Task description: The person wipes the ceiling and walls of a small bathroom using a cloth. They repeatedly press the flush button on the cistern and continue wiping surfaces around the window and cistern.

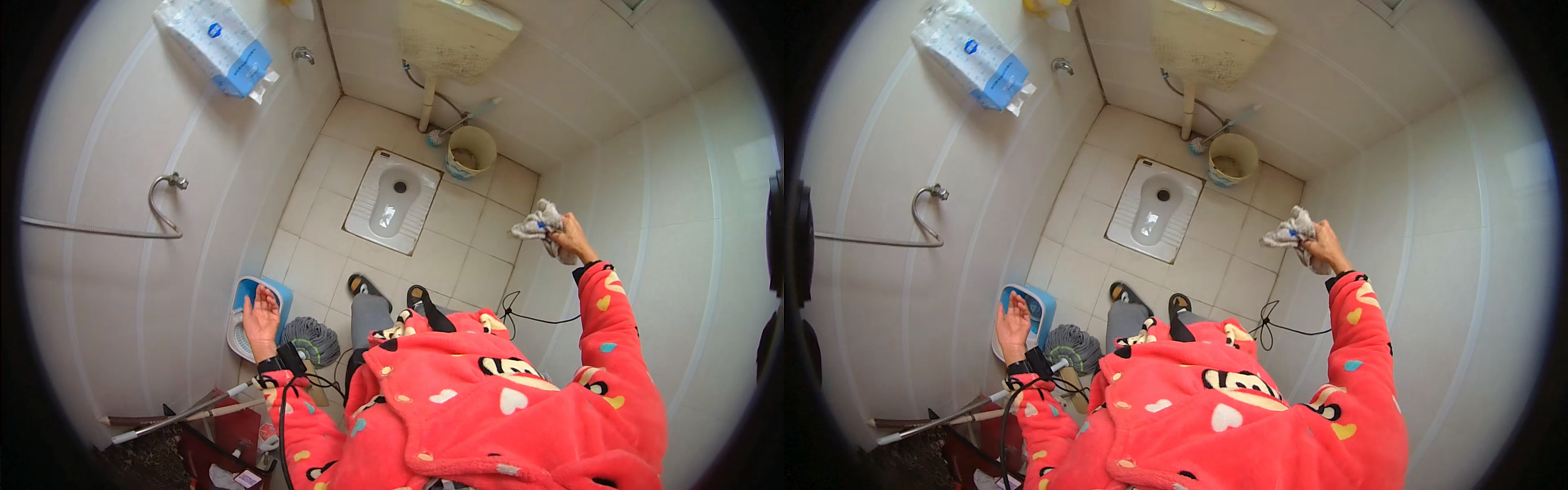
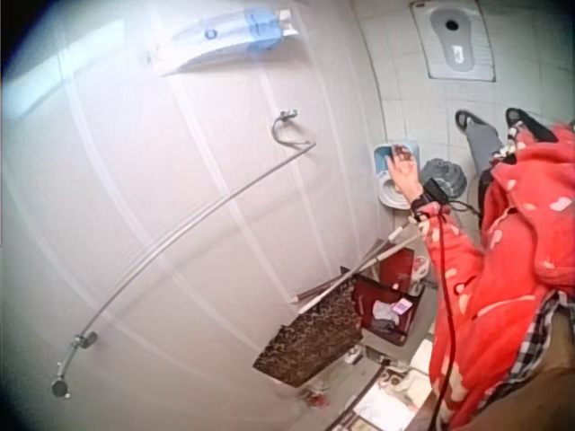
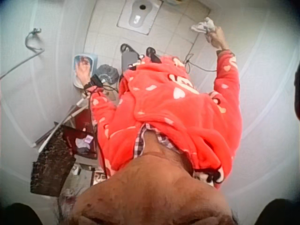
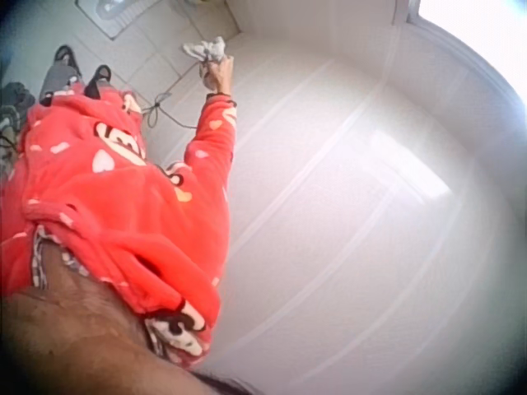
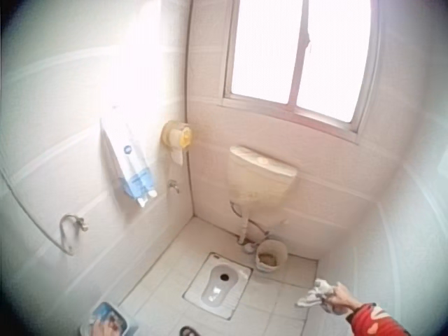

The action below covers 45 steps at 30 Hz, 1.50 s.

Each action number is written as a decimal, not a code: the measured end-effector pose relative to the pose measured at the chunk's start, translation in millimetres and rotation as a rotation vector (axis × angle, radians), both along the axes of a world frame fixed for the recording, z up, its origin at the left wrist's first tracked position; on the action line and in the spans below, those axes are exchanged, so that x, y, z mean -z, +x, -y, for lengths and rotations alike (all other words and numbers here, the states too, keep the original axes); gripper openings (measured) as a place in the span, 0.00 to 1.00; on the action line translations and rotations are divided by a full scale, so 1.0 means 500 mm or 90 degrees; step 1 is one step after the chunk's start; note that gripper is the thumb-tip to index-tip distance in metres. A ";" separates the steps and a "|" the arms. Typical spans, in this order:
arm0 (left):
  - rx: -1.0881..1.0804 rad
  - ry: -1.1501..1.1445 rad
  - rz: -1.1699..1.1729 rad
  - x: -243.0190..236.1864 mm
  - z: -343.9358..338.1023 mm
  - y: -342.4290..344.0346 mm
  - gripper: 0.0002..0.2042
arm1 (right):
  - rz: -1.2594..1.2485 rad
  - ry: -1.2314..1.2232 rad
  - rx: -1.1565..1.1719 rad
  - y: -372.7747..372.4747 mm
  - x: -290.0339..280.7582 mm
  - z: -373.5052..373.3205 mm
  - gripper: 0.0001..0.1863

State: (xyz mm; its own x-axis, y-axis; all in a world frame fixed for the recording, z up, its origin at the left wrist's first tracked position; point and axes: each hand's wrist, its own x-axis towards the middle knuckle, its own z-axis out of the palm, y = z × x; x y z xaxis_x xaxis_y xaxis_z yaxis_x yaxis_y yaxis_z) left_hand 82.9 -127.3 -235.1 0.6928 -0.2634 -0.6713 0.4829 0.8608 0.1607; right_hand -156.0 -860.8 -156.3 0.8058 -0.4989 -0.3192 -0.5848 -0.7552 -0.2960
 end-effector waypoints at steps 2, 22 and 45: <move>0.046 0.032 0.017 -0.008 0.045 0.037 0.20 | 0.042 -0.014 0.029 0.009 -0.011 0.047 0.21; 0.623 0.224 0.582 -0.186 0.819 0.546 0.16 | 0.495 -0.569 0.442 -0.010 -0.509 0.359 0.24; 0.498 1.101 1.517 -0.112 1.049 0.475 0.26 | 0.521 -1.138 0.218 -0.020 -0.451 0.494 0.29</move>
State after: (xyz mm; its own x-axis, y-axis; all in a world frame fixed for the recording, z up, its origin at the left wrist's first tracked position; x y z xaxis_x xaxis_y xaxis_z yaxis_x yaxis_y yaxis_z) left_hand 320.3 -652.0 -179.3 0.2276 -0.9230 0.3103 -0.9706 -0.1895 0.1483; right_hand -166.0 -1107.9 69.0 0.2943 0.0877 0.9517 -0.8850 -0.3510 0.3060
